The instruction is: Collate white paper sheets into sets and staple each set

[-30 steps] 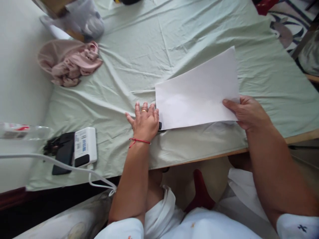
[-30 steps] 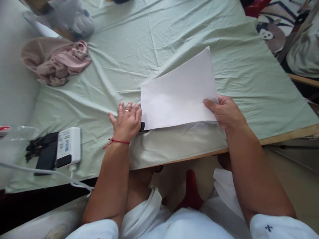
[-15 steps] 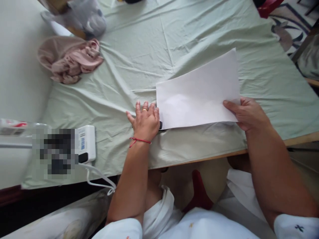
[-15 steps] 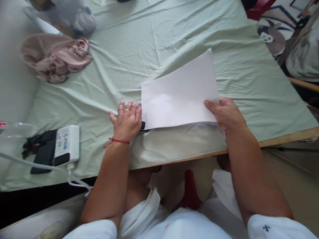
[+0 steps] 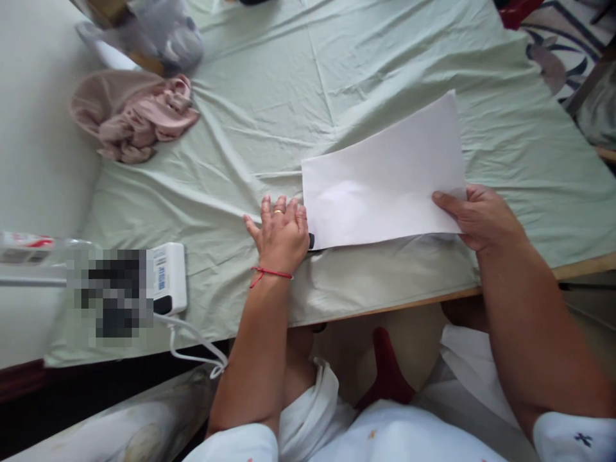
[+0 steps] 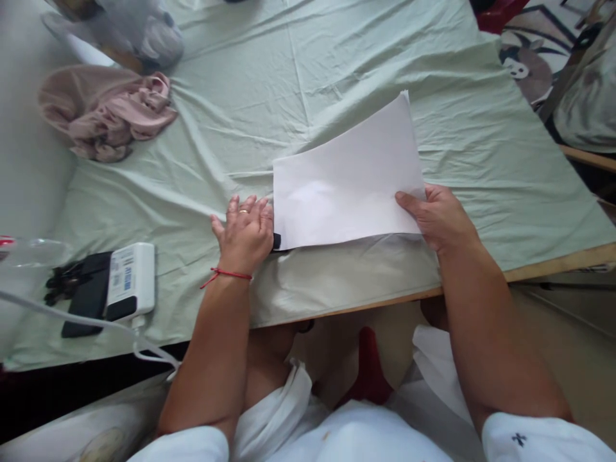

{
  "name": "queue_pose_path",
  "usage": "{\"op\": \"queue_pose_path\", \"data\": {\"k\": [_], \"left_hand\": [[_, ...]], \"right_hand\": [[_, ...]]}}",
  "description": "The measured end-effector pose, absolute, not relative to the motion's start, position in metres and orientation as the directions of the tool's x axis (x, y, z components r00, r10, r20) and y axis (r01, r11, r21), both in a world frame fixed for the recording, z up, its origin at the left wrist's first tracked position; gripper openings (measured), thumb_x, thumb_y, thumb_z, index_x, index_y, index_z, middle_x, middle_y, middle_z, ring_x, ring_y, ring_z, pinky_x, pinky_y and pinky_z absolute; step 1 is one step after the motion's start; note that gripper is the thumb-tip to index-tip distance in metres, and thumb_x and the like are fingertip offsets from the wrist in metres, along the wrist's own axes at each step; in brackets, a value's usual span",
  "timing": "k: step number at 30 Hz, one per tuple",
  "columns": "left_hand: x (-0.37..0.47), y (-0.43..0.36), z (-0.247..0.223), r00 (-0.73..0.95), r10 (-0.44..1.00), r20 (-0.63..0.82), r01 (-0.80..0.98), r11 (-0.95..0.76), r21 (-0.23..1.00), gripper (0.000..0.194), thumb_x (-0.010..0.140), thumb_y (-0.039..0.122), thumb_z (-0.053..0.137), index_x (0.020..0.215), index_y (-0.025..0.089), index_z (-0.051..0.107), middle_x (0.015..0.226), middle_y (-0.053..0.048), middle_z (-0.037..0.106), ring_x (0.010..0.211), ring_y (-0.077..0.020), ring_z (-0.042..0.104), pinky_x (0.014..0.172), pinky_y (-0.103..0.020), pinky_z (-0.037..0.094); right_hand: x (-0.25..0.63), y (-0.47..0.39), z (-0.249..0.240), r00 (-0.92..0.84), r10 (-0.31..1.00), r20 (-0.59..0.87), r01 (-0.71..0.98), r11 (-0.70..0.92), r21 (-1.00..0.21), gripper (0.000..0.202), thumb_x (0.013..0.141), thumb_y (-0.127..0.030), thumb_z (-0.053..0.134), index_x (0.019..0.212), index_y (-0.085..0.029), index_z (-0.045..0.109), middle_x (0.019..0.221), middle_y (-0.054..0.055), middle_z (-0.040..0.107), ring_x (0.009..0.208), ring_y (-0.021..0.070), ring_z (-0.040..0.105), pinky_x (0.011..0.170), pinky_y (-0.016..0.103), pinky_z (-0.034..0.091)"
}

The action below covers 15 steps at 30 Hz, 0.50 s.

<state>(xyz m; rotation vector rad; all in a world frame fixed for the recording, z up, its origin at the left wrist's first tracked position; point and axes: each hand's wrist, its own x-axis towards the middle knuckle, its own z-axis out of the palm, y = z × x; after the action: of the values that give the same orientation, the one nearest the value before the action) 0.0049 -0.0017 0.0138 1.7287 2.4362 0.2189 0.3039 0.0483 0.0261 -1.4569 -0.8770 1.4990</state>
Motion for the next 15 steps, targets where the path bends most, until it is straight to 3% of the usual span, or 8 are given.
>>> {"op": "queue_pose_path", "data": {"k": [10,15], "left_hand": [[0.003,-0.001,0.011,-0.334,0.942,-0.026,0.919,0.331,0.215,0.053,0.108,0.040,0.029,0.150,0.027,0.060,0.167,-0.009,0.046,0.163,-0.0312,0.023,0.129,-0.071,0.006],[0.004,-0.001,0.017,-0.348,0.937,-0.020,0.908,0.342,0.241,0.053,0.106,0.040,0.034,0.150,0.025,0.059,0.168,-0.012,0.044,0.162,-0.0329,0.025,0.129,-0.071,0.011]], "right_hand": [[0.308,0.052,0.020,0.058,0.922,-0.382,-0.099,-0.375,-0.922,0.015,0.085,-0.010,0.073,0.073,-0.018,0.076,0.073,0.001,0.073,0.057,0.0093,0.060,0.062,0.022,0.054],[0.310,0.054,0.013,0.033,0.926,-0.376,-0.097,-0.371,-0.923,0.007,0.081,-0.012,0.077,0.077,-0.018,0.078,0.075,0.002,0.074,0.058,0.0101,0.062,0.057,0.021,0.055]]}}
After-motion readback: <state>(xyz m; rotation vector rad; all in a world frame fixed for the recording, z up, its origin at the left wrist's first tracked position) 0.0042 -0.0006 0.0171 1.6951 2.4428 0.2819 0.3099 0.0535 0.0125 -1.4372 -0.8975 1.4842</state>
